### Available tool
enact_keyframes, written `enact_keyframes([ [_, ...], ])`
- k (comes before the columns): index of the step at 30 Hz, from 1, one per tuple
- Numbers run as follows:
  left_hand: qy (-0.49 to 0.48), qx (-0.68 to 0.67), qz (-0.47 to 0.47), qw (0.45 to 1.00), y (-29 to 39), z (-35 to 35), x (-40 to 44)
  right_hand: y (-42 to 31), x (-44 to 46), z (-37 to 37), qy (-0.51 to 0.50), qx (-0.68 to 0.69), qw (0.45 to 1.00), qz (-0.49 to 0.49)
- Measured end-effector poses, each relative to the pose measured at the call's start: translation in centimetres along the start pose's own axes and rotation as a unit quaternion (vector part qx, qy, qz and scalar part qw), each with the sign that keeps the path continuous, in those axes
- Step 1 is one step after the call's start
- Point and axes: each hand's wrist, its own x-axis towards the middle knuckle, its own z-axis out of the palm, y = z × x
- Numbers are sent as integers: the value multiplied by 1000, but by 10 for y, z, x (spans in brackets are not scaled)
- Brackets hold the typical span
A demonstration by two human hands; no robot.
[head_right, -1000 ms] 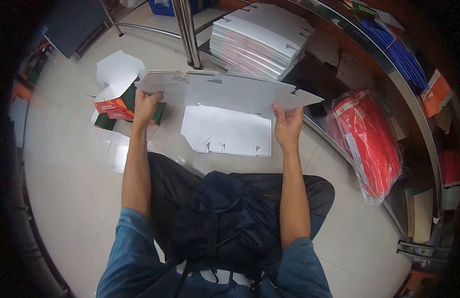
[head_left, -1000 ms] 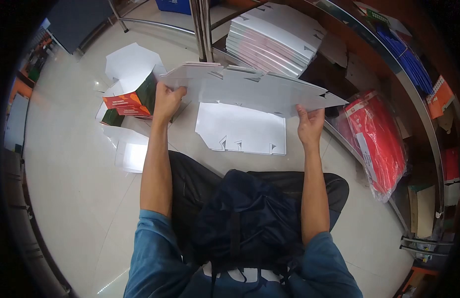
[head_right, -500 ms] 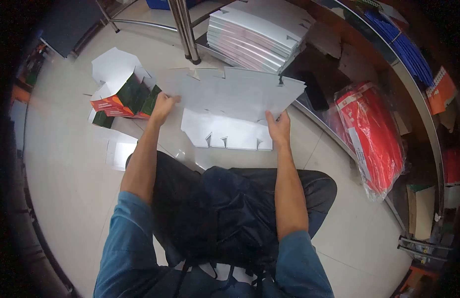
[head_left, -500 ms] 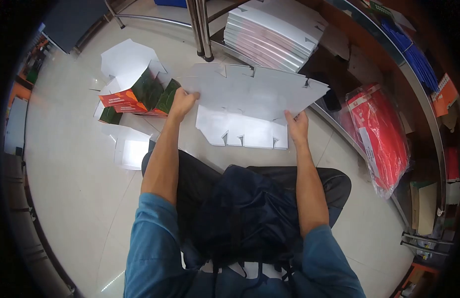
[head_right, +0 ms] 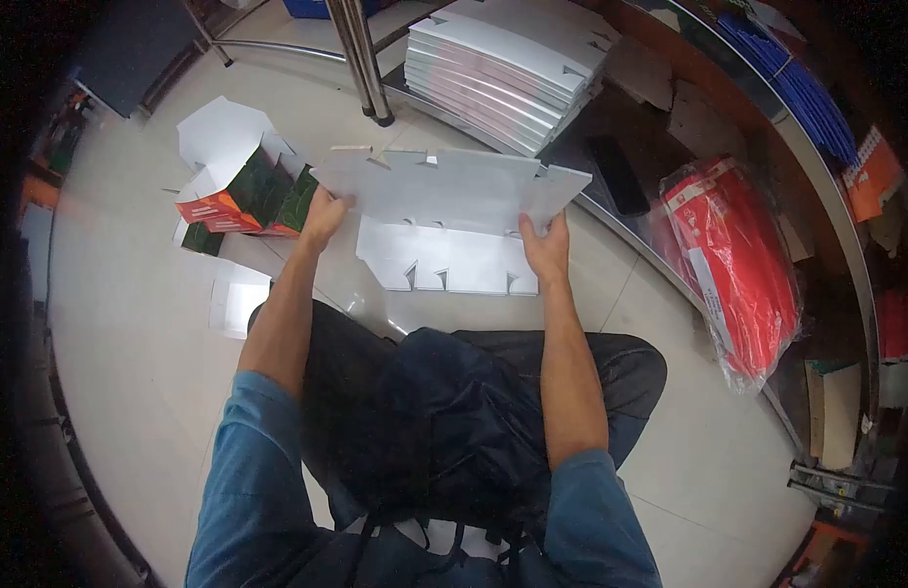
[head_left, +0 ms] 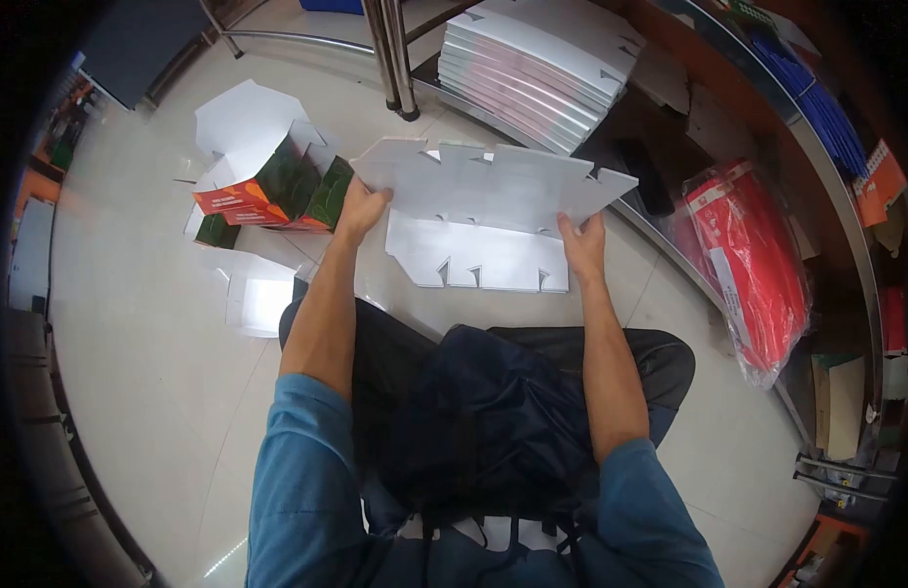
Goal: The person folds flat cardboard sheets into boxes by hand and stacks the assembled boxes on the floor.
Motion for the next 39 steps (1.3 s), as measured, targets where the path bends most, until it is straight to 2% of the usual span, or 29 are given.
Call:
enact_keyframes([
  [3,29,-4,22,999,5,3,-4,10,9,-1,-27,63,998,-4],
  [6,22,29,63,997,5,1,-1,-15,10,-11,-5,15,1000,2],
  [8,30,19,55,998,36,-2,-14,-45,17,-21,6,-28,998,-54],
  [9,28,19,30,999,45,-4,-18,-51,19,-25,10,-50,996,-80],
  [11,25,19,-24,999,55,-6,-27,-49,22,-28,-11,-27,998,-60],
  [13,27,76,-85,993,29,-9,-23,-49,23,-24,-43,-29,998,-28],
  [14,-16,245,-60,968,-4,-12,-7,-51,24,-17,-57,-38,998,-11],
  [15,22,205,-108,973,4,-9,-17,-52,23,-7,-74,-47,996,6],
  [17,113,114,-193,968,19,-1,-36,-55,25,9,-98,-76,992,-25],
  [18,113,114,-218,963,11,1,-36,-54,29,17,-118,-119,986,-7],
  [20,-12,100,-232,968,-2,-2,-41,-48,40,36,-168,-192,967,-20],
  [22,-154,234,-242,929,-5,7,-43,-42,49,55,-206,-286,936,1],
  [24,-184,206,-296,914,-43,29,-41,-38,60,76,-236,-394,887,53],
  [26,-116,22,-386,915,-79,53,-54,-21,77,83,-252,-413,874,48],
  [28,-70,-157,-453,875,-50,70,-93,-15,90,81,-257,-442,858,45],
  [30,-28,-239,-490,838,7,80,-118,-25,90,86,-261,-483,835,43],
  [31,-9,-235,-496,836,55,77,-125,-20,90,88,-258,-494,830,26],
  [33,26,-228,-493,839,68,85,-134,-8,89,94,-254,-513,820,-11],
  [36,55,-223,-477,848,47,97,-140,9,71,106,-263,-579,769,-56],
  [39,60,-220,-485,844,56,92,-141,37,50,109,-225,-576,768,-166],
])
